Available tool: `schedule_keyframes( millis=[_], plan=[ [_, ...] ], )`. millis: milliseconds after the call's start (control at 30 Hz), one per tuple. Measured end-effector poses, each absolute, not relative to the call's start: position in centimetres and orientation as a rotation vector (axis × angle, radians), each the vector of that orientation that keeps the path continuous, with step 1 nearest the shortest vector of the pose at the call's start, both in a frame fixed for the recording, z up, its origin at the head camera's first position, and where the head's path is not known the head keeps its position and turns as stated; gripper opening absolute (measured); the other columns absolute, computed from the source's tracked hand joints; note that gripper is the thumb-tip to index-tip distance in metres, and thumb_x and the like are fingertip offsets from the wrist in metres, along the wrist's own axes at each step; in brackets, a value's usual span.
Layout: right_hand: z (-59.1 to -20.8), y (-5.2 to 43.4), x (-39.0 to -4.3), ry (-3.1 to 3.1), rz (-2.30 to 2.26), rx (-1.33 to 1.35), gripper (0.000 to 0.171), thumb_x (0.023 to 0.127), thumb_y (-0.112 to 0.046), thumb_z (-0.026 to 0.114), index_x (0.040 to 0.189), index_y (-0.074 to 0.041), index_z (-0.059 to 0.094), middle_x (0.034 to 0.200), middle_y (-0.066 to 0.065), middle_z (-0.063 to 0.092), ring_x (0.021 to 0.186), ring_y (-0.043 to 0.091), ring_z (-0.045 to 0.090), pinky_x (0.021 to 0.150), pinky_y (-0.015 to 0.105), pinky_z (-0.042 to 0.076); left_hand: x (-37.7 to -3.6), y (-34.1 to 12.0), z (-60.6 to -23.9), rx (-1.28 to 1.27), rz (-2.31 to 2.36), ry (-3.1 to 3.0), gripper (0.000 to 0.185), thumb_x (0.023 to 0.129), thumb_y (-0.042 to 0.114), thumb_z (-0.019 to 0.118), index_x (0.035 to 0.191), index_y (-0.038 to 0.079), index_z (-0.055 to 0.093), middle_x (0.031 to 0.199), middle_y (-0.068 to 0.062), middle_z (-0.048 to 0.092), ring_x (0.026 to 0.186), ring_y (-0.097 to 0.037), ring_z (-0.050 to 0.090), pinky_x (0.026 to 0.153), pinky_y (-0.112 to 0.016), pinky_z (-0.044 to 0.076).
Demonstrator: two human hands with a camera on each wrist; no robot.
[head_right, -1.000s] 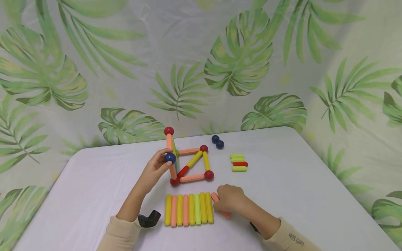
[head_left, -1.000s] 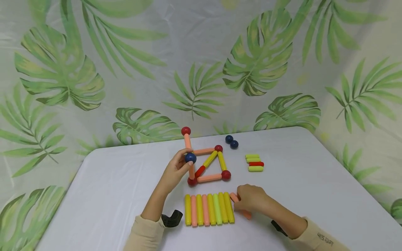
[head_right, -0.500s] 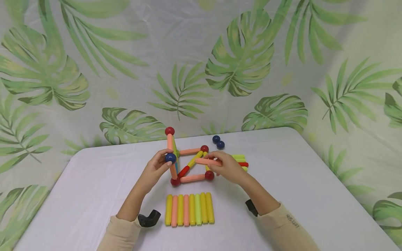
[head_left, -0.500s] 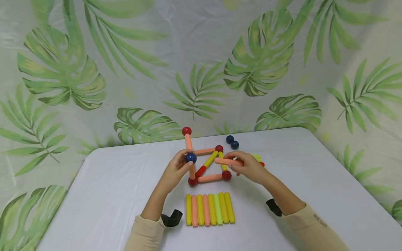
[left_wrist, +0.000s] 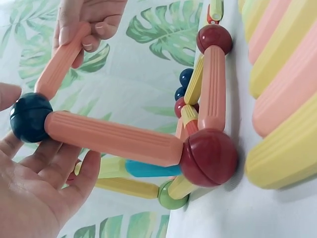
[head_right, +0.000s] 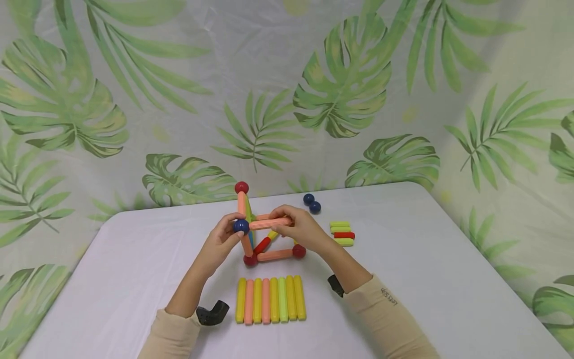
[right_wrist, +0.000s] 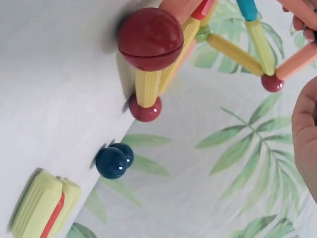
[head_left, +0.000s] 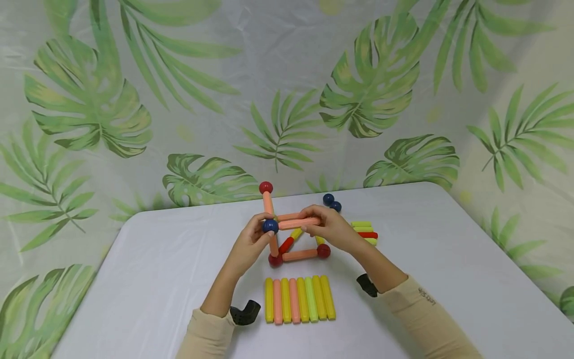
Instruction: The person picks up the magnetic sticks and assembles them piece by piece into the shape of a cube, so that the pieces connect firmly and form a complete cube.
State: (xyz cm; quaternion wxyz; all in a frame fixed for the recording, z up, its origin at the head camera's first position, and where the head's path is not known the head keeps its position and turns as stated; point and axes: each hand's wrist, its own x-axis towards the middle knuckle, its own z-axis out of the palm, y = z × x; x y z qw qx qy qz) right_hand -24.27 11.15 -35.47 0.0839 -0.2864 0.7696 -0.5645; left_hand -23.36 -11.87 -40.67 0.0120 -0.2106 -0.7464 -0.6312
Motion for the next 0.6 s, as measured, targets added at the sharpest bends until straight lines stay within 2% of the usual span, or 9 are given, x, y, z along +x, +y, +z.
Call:
schedule_keyframes(
  millis=[167, 300, 467, 600],
  plan=[
    [-35.7, 11.3, -24.2, 2.239, -1.708, -0.888, 0.027, 0.089, -0.001, 0.054, 0.115, 0.005, 0.052, 0.102, 0.019, 0.056, 0.064, 0.018, 0.047, 0.056, 0.023, 0.042, -23.4, -11.3, -41.0, -0.601, -1.884, -2.373, 0.046, 0.085, 0.025, 0.063, 0.126, 0.018, 0.043, 0.11, -0.007, 0.054, 0.092, -0.022, 0.054, 0.08, -0.034, 0.045],
    [-36.2, 11.4, -24.3, 2.174, -1.75, -0.949, 0.025, 0.09, 0.0, 0.052, 0.114, 0.006, 0.053, 0.112, 0.018, 0.054, 0.074, 0.021, 0.052, 0.065, 0.026, 0.046, -23.5, -10.9, -41.2, -0.56, -1.882, -2.375, 0.044, 0.083, 0.03, 0.064, 0.122, 0.016, 0.049, 0.115, -0.006, 0.052, 0.089, -0.022, 0.054, 0.074, -0.032, 0.047],
    [-37.2, 11.6, -24.8, 2.113, -1.783, -0.98, 0.027, 0.089, -0.001, 0.054, 0.115, 0.006, 0.052, 0.112, 0.019, 0.055, 0.079, 0.023, 0.052, 0.066, 0.024, 0.046, -23.2, -10.7, -40.7, -0.525, -1.919, -2.353, 0.034, 0.085, 0.022, 0.063, 0.113, 0.008, 0.051, 0.111, -0.008, 0.052, 0.088, -0.023, 0.055, 0.074, -0.03, 0.048],
    [-38.0, 12.8, -26.1, 2.107, -1.79, -0.967, 0.035, 0.088, -0.007, 0.057, 0.12, 0.004, 0.048, 0.118, 0.017, 0.052, 0.097, 0.027, 0.052, 0.077, 0.027, 0.047, -22.4, -10.6, -39.5, -0.56, -1.941, -2.335, 0.027, 0.087, 0.011, 0.06, 0.11, 0.003, 0.048, 0.109, -0.012, 0.05, 0.088, -0.024, 0.052, 0.076, -0.032, 0.046]
  ],
)
